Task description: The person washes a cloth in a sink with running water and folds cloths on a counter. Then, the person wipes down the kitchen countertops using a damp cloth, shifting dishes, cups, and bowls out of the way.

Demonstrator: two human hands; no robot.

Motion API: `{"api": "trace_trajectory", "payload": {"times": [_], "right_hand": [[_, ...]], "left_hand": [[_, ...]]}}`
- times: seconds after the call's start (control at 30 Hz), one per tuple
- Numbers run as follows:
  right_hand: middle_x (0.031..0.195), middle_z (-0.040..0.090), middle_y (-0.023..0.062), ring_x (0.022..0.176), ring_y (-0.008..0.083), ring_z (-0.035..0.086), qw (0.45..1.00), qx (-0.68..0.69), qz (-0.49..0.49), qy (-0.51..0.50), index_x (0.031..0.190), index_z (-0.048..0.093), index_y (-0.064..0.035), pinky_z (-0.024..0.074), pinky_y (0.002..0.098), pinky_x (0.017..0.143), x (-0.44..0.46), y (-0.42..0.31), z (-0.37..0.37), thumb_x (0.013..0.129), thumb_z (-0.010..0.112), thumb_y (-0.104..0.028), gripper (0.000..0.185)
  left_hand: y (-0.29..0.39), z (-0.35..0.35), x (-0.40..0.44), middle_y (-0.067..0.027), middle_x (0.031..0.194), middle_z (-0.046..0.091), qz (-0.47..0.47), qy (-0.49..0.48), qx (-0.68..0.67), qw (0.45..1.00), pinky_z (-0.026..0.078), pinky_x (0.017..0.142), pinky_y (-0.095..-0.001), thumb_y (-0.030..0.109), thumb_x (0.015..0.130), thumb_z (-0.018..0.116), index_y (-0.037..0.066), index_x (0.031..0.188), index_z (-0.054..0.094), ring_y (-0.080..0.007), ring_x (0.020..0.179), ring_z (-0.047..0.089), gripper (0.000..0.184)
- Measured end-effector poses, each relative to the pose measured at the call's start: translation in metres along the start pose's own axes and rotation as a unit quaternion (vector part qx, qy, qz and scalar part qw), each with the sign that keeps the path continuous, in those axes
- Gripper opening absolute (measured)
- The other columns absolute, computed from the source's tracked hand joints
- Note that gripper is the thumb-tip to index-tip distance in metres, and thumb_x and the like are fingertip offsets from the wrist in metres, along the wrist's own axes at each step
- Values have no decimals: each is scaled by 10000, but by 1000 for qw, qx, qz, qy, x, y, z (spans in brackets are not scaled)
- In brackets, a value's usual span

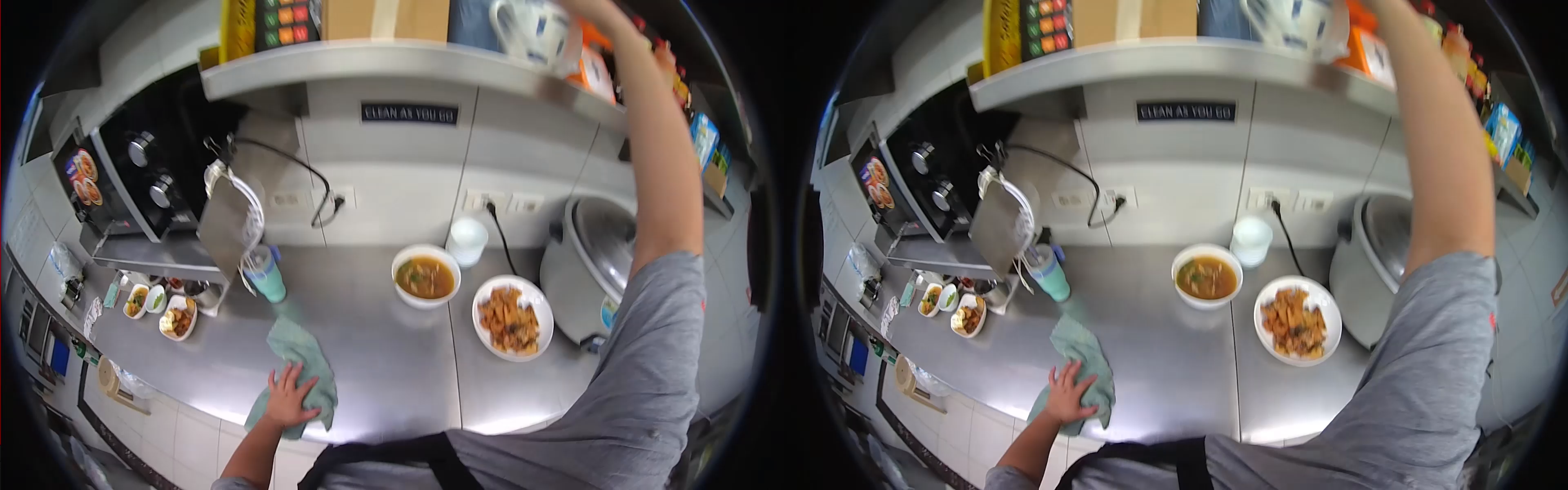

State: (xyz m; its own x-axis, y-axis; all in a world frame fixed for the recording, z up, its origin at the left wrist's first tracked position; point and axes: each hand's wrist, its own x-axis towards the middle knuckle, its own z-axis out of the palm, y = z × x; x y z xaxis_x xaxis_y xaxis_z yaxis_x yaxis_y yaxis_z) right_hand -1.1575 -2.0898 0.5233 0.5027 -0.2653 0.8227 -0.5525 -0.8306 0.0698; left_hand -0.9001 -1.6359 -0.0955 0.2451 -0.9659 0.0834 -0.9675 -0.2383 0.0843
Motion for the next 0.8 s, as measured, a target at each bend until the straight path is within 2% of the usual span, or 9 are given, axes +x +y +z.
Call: {"api": "trace_trajectory", "payload": {"times": [0.17,0.2,0.23,0.3,0.33,0.4,0.5,0.6,0.8], "right_hand": [[924,659,65,837,130,576,928,144,-132,318,1030,629,6,463,269,759,-101,-38,19,904,631,-255,290],[959,659,94,886,134,590,924,347,-71,146,1054,637,-38,454,240,794,-164,-78,6,903,631,-254,263],[826,604,54,701,109,545,914,302,37,269,939,634,-29,442,294,649,-187,-40,55,917,581,-389,364],[732,617,89,614,162,593,863,456,208,-66,858,601,-30,489,267,585,-314,-78,118,953,483,-248,266],[760,639,105,622,177,629,714,523,318,-340,904,600,-7,517,264,581,-345,-113,136,973,459,-304,336],[951,643,123,690,157,619,578,459,423,-525,1269,459,-18,522,295,657,-439,-120,216,981,398,-508,572],[1167,563,218,864,252,645,550,425,584,-420,1402,272,-31,547,360,762,-503,-97,298,983,380,-510,645],[1261,459,321,1144,391,548,344,562,708,-254,1432,130,-45,488,467,962,-489,-92,332,982,387,-443,654],[1202,504,319,1106,395,571,272,620,681,-279,1316,267,103,506,460,945,-483,-83,381,908,384,-177,508]], "left_hand": [[3,22,41,-256,1514,184,-103,47,-147,983,133,1113,-585,529,661,745,75,1445,307,-445,1396,175,1007],[7,31,49,-262,1527,146,-120,30,-109,986,136,1121,-567,518,668,748,55,1464,260,-459,1401,151,1042],[9,34,55,-262,1527,146,-118,14,-113,986,136,1121,-567,518,668,748,55,1464,260,-459,1401,151,1042],[9,40,74,-272,1530,122,-142,49,-78,986,143,1129,-544,533,711,718,45,1480,218,-442,1412,133,1038],[9,43,85,-272,1530,122,-145,40,-82,985,143,1129,-544,533,711,718,45,1480,218,-442,1412,133,1038],[4,47,104,-257,1537,107,-159,41,-70,984,103,1151,-502,576,749,653,53,1489,191,-413,1428,91,1017],[2,58,136,-252,1539,110,-102,23,-79,991,102,1162,-469,547,776,634,57,1489,193,-392,1434,88,971],[0,50,168,-247,1541,106,-1,-28,-116,993,96,1171,-437,522,794,618,49,1491,176,-360,1442,88,951],[-12,71,259,-196,1561,92,-210,40,-77,974,79,1179,-394,529,822,564,37,1497,132,-299,1455,72,940]]}}
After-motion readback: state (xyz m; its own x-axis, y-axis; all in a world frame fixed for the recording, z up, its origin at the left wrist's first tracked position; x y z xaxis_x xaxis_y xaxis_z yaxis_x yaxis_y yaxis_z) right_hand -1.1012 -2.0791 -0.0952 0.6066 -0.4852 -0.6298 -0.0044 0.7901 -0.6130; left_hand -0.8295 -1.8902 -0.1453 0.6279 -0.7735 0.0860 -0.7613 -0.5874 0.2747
